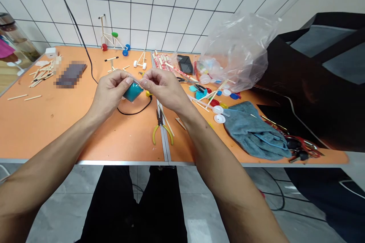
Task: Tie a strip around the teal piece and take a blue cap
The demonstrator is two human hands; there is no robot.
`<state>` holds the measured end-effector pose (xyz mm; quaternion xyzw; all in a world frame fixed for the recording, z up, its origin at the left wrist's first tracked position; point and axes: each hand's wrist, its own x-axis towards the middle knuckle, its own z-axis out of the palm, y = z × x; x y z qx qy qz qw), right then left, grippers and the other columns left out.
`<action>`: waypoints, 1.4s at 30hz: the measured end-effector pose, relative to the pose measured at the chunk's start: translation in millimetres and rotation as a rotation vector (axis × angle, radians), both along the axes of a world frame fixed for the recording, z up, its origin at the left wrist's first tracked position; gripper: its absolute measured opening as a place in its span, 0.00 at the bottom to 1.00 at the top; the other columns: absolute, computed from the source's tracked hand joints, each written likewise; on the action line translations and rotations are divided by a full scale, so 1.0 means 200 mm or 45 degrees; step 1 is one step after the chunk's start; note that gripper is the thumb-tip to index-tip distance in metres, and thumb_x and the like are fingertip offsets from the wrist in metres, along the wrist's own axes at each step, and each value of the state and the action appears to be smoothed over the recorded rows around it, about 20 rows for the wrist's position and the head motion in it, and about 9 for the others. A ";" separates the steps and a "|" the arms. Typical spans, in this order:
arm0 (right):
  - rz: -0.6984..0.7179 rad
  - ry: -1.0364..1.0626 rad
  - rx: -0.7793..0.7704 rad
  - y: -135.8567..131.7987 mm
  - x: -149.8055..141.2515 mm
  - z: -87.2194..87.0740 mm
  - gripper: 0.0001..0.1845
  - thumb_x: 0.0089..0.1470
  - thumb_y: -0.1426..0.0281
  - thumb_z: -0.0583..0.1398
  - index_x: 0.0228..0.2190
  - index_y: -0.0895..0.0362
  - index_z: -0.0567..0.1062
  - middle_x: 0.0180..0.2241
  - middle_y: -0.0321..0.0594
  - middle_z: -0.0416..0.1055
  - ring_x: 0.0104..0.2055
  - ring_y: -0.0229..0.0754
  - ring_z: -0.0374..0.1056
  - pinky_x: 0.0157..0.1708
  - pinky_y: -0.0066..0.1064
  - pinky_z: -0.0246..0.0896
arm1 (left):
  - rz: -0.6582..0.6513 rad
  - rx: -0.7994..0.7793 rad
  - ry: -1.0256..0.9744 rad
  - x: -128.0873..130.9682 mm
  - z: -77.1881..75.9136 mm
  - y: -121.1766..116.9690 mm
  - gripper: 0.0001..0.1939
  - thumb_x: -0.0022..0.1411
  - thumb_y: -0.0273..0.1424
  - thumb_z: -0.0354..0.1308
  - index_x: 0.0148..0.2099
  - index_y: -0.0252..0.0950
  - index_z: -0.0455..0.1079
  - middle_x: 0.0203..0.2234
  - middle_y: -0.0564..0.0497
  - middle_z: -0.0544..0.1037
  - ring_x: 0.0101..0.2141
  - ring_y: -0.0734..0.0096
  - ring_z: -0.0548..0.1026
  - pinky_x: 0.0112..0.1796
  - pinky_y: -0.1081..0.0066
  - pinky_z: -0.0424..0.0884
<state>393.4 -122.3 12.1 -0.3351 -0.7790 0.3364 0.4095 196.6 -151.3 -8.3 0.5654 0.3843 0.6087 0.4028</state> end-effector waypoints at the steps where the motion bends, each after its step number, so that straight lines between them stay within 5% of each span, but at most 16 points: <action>1: 0.023 0.017 -0.025 0.00 0.01 0.01 0.33 0.64 0.36 0.65 0.31 0.53 0.71 0.30 0.34 0.70 0.33 0.39 0.63 0.34 0.33 0.59 | -0.015 0.002 0.004 0.00 0.00 0.00 0.15 0.62 0.43 0.78 0.32 0.40 0.81 0.28 0.50 0.83 0.27 0.68 0.77 0.28 0.69 0.76; 13: 0.166 0.035 -0.201 -0.01 0.05 0.05 0.33 0.61 0.37 0.69 0.29 0.55 0.75 0.27 0.34 0.71 0.29 0.36 0.65 0.30 0.30 0.61 | -0.101 -0.018 0.006 0.00 0.00 0.00 0.16 0.62 0.44 0.78 0.33 0.39 0.82 0.29 0.48 0.85 0.28 0.67 0.78 0.30 0.67 0.76; 20: 0.291 0.131 -0.286 0.00 0.05 0.05 0.25 0.67 0.50 0.69 0.28 0.56 0.75 0.27 0.33 0.71 0.27 0.33 0.63 0.30 0.27 0.60 | -0.156 0.036 0.028 0.00 0.00 0.00 0.18 0.63 0.48 0.77 0.34 0.40 0.83 0.31 0.47 0.87 0.30 0.67 0.80 0.31 0.69 0.76; 29: 0.221 0.073 -0.342 -0.01 0.06 0.05 0.15 0.65 0.64 0.70 0.28 0.56 0.77 0.26 0.32 0.73 0.27 0.32 0.64 0.28 0.26 0.58 | -0.148 0.015 0.038 0.00 0.01 -0.01 0.17 0.62 0.47 0.78 0.33 0.41 0.84 0.30 0.47 0.86 0.29 0.67 0.79 0.30 0.69 0.75; 42: 0.290 0.067 -0.306 0.01 0.07 0.05 0.25 0.59 0.48 0.74 0.30 0.56 0.78 0.28 0.34 0.75 0.29 0.33 0.66 0.29 0.27 0.59 | -0.106 -0.008 0.089 0.01 0.01 -0.01 0.12 0.63 0.40 0.78 0.32 0.39 0.84 0.27 0.50 0.84 0.28 0.69 0.78 0.31 0.71 0.75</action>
